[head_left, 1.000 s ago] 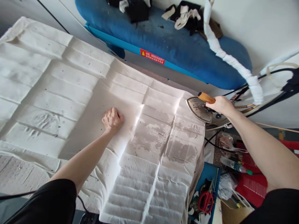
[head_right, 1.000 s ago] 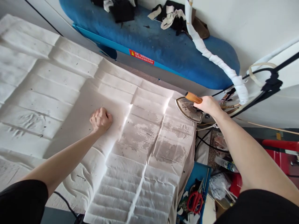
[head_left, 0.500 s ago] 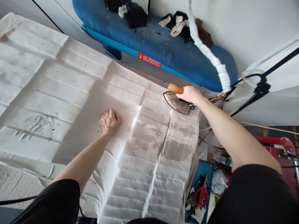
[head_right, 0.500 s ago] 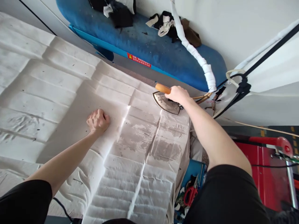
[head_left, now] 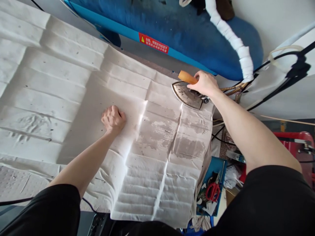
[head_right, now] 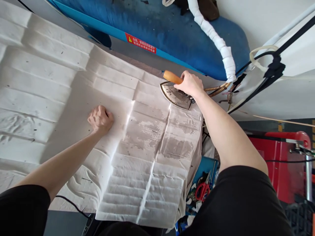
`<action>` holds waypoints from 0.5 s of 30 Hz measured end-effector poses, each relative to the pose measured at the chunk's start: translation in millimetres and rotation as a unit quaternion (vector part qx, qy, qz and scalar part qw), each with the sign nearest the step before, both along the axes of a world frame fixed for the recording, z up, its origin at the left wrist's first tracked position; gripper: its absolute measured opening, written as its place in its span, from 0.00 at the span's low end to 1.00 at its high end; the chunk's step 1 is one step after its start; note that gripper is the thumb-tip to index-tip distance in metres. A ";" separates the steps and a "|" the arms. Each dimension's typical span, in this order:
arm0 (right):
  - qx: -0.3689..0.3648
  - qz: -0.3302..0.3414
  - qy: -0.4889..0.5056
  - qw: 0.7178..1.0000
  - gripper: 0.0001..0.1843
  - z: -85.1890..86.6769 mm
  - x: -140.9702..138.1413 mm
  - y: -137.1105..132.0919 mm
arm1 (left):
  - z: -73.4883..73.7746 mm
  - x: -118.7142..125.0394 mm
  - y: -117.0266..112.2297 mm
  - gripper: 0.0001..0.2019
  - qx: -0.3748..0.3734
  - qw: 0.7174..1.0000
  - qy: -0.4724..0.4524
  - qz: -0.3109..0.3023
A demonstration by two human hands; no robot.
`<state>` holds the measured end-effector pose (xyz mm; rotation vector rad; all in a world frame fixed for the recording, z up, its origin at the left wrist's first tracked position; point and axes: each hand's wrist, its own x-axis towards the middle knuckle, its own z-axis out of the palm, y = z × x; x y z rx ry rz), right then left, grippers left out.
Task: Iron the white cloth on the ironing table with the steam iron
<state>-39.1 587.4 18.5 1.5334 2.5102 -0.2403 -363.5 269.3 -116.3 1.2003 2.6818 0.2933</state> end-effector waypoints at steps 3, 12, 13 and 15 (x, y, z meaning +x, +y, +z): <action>-0.019 -0.007 -0.018 1.000 0.32 2.2 -2.1 -1.3 | 1.6 0.3 0.0 0.13 -0.007 1.000 0.013 -0.011; -0.006 -0.020 -0.040 0.999 0.36 14.1 -14.6 -12.5 | -0.6 -0.8 -1.5 0.11 -0.005 0.999 0.038 -0.027; -0.004 -0.020 -0.042 0.999 0.37 15.0 -15.1 -13.5 | -0.9 -0.9 -1.8 0.11 -0.003 0.999 0.034 -0.027; -0.003 -0.018 -0.041 0.999 0.38 16.4 -15.3 -14.6 | -1.5 -1.2 -2.1 0.11 0.006 0.999 0.023 -0.025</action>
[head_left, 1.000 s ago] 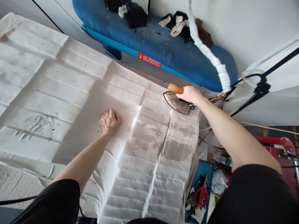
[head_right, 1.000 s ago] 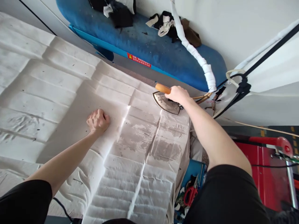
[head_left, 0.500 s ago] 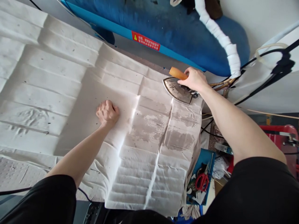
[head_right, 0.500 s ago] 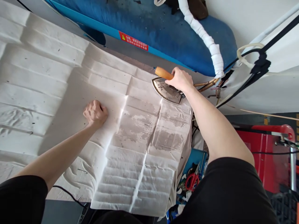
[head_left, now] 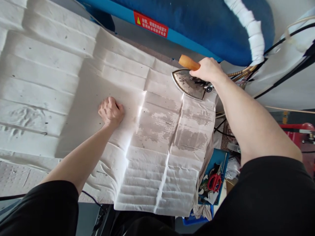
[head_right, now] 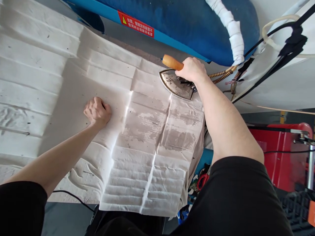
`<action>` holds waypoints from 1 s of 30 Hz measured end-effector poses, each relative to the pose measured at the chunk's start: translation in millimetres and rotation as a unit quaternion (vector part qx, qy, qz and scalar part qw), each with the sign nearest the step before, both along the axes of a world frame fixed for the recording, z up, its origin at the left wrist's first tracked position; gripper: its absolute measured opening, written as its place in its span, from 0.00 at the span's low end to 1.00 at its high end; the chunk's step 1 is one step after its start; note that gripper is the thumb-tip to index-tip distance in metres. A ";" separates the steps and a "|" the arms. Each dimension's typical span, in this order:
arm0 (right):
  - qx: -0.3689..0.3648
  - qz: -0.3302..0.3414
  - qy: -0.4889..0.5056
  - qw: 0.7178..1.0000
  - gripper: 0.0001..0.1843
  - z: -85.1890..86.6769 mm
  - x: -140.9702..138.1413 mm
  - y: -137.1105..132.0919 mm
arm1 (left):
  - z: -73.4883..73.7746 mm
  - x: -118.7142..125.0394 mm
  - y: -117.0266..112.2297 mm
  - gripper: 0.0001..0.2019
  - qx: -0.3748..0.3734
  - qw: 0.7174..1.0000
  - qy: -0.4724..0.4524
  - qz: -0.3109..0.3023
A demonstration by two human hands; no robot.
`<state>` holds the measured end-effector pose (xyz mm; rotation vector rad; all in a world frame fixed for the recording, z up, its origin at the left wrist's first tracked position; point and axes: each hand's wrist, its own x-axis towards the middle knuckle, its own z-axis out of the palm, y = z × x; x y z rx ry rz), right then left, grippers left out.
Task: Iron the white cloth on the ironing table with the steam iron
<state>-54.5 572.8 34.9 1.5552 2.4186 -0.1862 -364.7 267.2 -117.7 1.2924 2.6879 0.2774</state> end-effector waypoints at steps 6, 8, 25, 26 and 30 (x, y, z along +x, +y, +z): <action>-0.009 -0.011 0.046 0.999 0.26 3.2 -0.5 0.0 | -2.9 -1.1 0.2 0.09 0.009 1.000 0.000 0.006; -0.013 -0.026 0.046 0.998 0.26 4.4 -1.9 -0.2 | -3.8 -1.4 0.2 0.08 0.014 1.000 0.002 0.006; -0.025 -0.031 0.029 0.999 0.23 7.3 -4.1 -7.5 | -6.0 -0.7 0.7 0.07 0.026 0.999 0.020 0.003; -0.014 -0.026 0.027 0.999 0.24 7.4 -4.6 -8.2 | -5.4 -0.6 0.8 0.07 0.023 0.999 0.022 0.001; 0.008 -0.011 0.007 1.000 0.25 10.5 -1.3 -9.7 | -4.5 -1.4 1.3 0.07 0.020 1.000 0.021 0.001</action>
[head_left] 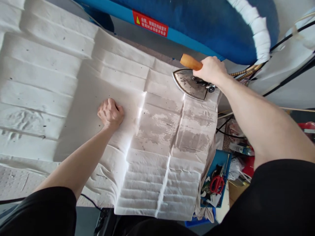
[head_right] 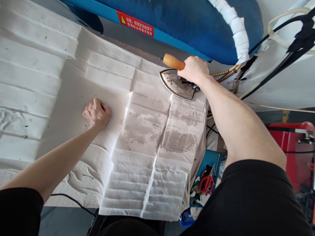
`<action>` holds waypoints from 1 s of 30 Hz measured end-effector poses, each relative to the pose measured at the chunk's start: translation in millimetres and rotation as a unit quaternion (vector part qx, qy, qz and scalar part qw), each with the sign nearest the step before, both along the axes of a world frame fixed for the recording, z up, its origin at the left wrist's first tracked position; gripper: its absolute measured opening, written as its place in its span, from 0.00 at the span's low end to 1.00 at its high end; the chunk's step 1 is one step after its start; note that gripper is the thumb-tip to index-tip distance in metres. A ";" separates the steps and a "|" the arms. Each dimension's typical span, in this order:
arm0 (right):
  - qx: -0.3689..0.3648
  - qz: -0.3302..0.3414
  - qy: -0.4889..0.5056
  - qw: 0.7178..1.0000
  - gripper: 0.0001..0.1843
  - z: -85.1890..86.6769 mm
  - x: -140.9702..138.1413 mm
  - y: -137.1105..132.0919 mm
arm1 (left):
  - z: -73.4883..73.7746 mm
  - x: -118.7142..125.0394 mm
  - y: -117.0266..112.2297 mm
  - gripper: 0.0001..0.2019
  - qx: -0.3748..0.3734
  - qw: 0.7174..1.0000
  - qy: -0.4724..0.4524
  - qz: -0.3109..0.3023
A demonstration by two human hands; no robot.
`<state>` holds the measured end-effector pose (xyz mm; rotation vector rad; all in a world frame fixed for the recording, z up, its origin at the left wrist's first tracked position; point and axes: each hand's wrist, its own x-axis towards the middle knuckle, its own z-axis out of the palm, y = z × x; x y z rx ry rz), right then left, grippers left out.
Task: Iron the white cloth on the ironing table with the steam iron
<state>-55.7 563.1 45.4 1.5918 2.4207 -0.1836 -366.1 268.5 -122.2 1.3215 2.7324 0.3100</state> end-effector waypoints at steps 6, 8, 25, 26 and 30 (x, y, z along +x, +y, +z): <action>0.003 0.033 -0.018 0.999 0.26 17.4 53.7 -17.8 | 2.0 -0.2 0.2 0.08 -0.015 1.000 -0.012 0.003; 0.009 0.016 -0.040 0.999 0.25 18.8 78.7 -28.3 | 2.6 0.2 0.5 0.08 -0.022 1.000 -0.010 0.003; -0.048 -0.003 -0.128 0.991 0.23 9.3 96.0 -21.0 | -4.2 -1.3 -1.1 0.08 0.010 1.000 -0.020 0.010; -0.055 0.003 -0.140 0.989 0.24 10.7 93.5 -19.4 | -4.5 -1.4 -1.2 0.08 0.011 1.000 -0.021 0.009; -0.054 0.035 -0.178 0.982 0.26 13.8 87.4 -15.4 | -3.4 -0.5 -0.7 0.08 0.010 1.000 -0.017 0.012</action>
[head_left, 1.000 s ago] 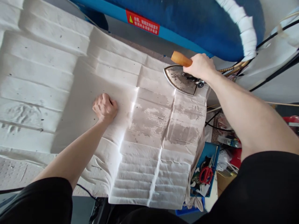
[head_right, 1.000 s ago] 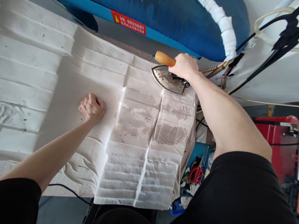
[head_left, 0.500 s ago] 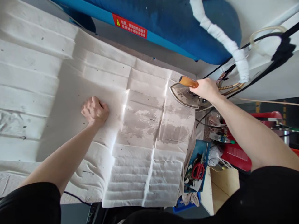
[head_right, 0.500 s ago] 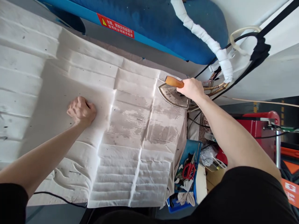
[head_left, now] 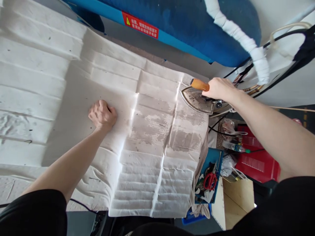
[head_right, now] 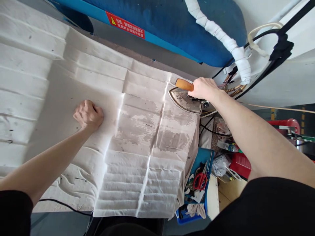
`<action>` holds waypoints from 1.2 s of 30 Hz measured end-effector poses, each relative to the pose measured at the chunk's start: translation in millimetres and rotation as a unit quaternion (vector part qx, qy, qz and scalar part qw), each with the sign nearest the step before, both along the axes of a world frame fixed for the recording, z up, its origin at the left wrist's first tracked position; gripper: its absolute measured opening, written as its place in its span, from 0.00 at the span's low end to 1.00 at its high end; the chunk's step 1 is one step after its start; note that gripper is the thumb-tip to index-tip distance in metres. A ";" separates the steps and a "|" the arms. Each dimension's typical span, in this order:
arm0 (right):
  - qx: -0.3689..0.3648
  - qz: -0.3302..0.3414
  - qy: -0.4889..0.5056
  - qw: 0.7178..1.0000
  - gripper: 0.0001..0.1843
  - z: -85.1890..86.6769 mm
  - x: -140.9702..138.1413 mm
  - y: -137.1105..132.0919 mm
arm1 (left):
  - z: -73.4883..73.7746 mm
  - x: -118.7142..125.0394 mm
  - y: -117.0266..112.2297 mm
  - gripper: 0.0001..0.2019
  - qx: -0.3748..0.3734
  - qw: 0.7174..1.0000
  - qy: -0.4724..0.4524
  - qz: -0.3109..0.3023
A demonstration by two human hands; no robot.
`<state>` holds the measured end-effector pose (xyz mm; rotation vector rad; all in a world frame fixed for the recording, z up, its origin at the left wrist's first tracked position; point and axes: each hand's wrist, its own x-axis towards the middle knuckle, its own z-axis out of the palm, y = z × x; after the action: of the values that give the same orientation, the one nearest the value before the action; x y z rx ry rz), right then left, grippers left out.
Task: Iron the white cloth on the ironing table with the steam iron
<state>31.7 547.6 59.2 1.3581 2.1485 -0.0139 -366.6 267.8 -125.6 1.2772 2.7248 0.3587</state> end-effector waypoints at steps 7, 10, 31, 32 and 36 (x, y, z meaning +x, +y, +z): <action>-0.001 0.025 0.076 0.997 0.14 -11.9 13.7 2.4 | 4.7 1.2 0.1 0.07 -0.015 1.000 0.004 -0.008; -0.001 0.028 0.090 0.996 0.14 -15.6 17.5 5.0 | 5.7 0.9 0.9 0.07 -0.014 1.000 0.004 -0.006; 0.045 -0.023 0.083 0.995 0.18 8.0 8.4 2.7 | 2.7 0.6 1.9 0.09 -0.005 1.000 -0.007 0.005; 0.045 -0.021 0.084 0.995 0.18 6.0 8.9 2.6 | 2.2 0.2 1.5 0.09 -0.006 1.000 -0.003 0.003; 0.046 -0.019 0.088 0.995 0.22 -8.9 14.6 -1.9 | 0.4 -1.3 0.0 0.09 -0.019 1.000 -0.014 -0.001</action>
<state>46.3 545.7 50.3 1.4994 2.2930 -0.0523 -367.9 267.8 -125.2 1.2555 2.6937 0.3192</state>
